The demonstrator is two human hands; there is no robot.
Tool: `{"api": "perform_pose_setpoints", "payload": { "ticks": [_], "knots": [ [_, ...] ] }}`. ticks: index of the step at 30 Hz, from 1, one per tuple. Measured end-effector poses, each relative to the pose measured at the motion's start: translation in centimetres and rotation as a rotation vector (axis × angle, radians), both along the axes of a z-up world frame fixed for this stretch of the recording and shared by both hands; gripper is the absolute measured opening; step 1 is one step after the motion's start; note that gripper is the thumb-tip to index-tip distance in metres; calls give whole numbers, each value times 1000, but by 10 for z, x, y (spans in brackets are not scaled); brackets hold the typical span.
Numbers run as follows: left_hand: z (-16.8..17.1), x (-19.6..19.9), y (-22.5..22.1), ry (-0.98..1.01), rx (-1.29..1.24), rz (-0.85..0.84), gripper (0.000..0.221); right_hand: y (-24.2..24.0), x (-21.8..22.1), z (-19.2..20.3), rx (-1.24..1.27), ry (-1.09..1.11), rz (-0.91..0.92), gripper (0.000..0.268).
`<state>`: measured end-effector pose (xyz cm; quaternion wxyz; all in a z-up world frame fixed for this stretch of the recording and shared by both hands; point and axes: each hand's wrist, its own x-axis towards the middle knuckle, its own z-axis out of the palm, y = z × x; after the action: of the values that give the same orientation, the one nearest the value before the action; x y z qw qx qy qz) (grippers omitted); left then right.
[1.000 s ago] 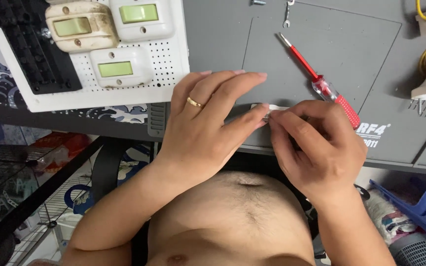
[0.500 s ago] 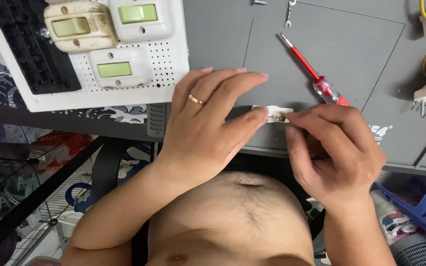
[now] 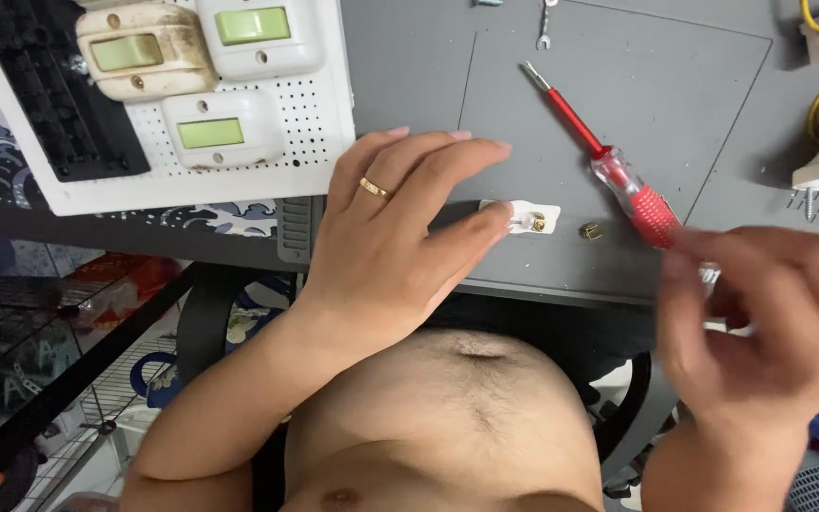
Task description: Assembling electrical switches and sockets onto a mounting plate using a screwdriver.
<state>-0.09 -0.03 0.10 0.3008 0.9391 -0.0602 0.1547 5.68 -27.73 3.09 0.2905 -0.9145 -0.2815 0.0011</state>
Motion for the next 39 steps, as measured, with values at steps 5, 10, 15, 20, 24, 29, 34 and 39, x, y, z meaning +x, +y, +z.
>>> {"api": "perform_pose_setpoints", "payload": {
  "ticks": [5, 10, 15, 20, 24, 29, 34, 39],
  "knots": [
    [-2, 0, 0, -10, 14, -6, 14, 18, -5, 1, -248, -109, 141, 16],
    [-4, 1, 4, -34, 50, -40, 12, 28, -4, 0, -474, -286, 180, 29],
    [-5, -2, 3, 6, -17, -40, 7, 31, -3, 0, -571, -340, 148, 49],
    [-5, -2, 4, -26, -19, -27, 4, 29, -2, -6, -612, -374, 135, 33],
    [-9, -5, 5, -27, -23, -44, 6, 32, -6, -2, -399, -77, 53, 19],
    [-13, -6, 5, -22, -27, -49, 10, 59, -5, 17, 28, 157, 58, 11],
    [-12, -6, 6, -41, -16, -51, 9, 74, -4, 9, 166, 178, 105, 9],
    [-10, -6, 7, -31, 18, -44, 14, 85, -5, 0, 115, 140, 122, 12]
  ]
}}
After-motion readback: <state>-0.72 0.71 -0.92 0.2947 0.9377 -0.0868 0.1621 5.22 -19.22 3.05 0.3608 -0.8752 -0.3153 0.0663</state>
